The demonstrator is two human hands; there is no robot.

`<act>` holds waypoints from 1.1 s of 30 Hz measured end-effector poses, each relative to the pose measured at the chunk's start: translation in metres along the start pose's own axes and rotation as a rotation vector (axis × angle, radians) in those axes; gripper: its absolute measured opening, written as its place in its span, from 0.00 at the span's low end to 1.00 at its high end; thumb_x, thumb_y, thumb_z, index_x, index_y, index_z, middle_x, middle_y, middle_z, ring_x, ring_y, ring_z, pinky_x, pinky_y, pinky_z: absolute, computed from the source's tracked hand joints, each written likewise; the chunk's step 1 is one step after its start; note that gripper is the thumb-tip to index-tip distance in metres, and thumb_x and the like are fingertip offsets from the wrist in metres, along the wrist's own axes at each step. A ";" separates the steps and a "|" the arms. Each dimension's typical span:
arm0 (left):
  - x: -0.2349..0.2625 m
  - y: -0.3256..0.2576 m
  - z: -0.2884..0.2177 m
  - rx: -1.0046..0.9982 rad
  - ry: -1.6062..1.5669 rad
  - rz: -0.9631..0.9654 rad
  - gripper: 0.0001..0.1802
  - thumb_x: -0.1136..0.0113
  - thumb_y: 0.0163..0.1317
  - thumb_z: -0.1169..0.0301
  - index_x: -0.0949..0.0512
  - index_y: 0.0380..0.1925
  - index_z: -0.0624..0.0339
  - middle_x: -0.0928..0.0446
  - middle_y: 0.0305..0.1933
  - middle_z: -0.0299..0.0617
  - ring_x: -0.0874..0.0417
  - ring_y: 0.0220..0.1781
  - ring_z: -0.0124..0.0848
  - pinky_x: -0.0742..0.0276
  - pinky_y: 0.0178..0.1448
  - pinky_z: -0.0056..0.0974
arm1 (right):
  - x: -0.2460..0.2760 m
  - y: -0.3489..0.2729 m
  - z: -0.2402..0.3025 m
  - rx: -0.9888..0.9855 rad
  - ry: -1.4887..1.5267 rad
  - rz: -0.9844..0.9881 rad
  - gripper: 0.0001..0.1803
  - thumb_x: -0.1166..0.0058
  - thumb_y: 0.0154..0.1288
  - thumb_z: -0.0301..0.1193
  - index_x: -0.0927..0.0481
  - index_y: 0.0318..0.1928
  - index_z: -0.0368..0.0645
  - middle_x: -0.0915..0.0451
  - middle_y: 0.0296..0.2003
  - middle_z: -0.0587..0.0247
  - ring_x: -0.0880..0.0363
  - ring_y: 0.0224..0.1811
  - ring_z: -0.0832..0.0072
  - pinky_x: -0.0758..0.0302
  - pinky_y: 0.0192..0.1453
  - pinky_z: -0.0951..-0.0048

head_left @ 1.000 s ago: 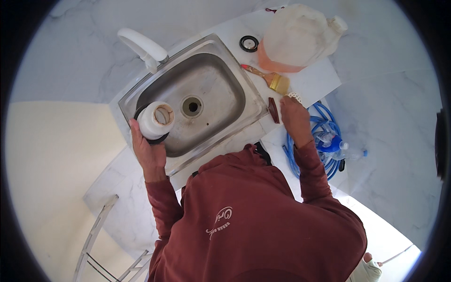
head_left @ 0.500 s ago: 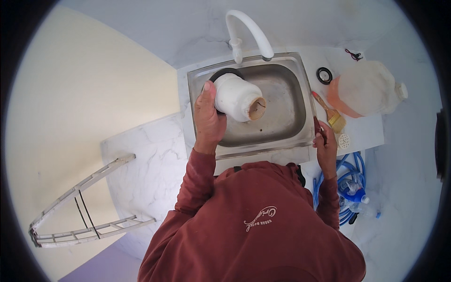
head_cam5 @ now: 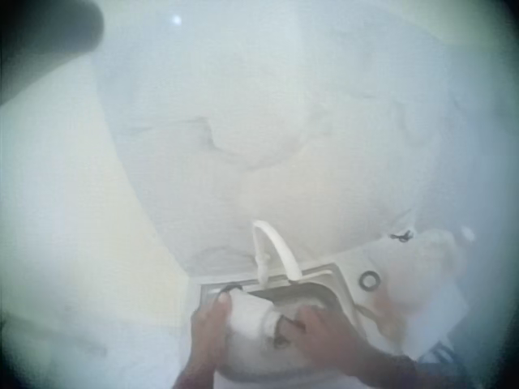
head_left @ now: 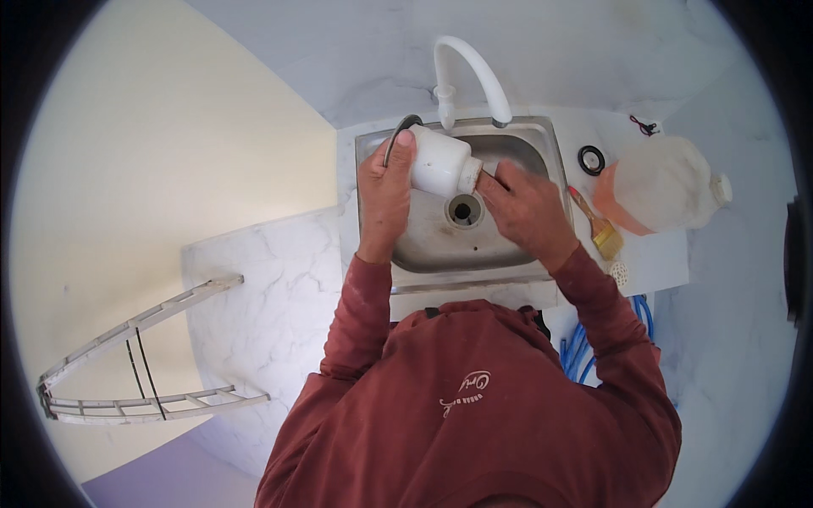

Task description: The person removes a white plastic plumbing fitting from under a sink, then cleans it by hand at a sink and later at a bathroom tap. The person repeatedly wipes the fitting's interior and exterior surfaces with fingers and a cloth-like material.

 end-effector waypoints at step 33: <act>0.039 -0.020 0.023 -0.102 0.118 -0.159 0.23 0.43 0.77 0.54 0.19 0.50 0.66 0.20 0.40 0.34 0.23 0.40 0.23 0.27 0.46 0.31 | -0.035 0.023 0.018 -0.779 1.534 0.170 0.10 0.47 0.79 0.32 0.19 0.48 0.37 0.25 0.28 0.70 0.25 0.29 0.81 0.29 0.31 0.76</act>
Point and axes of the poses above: each hand's wrist, its own y-axis towards the middle knuckle, its own x-axis out of the back of the hand, z = x × y, the point moved 2 cm from there along y, towards the middle knuckle
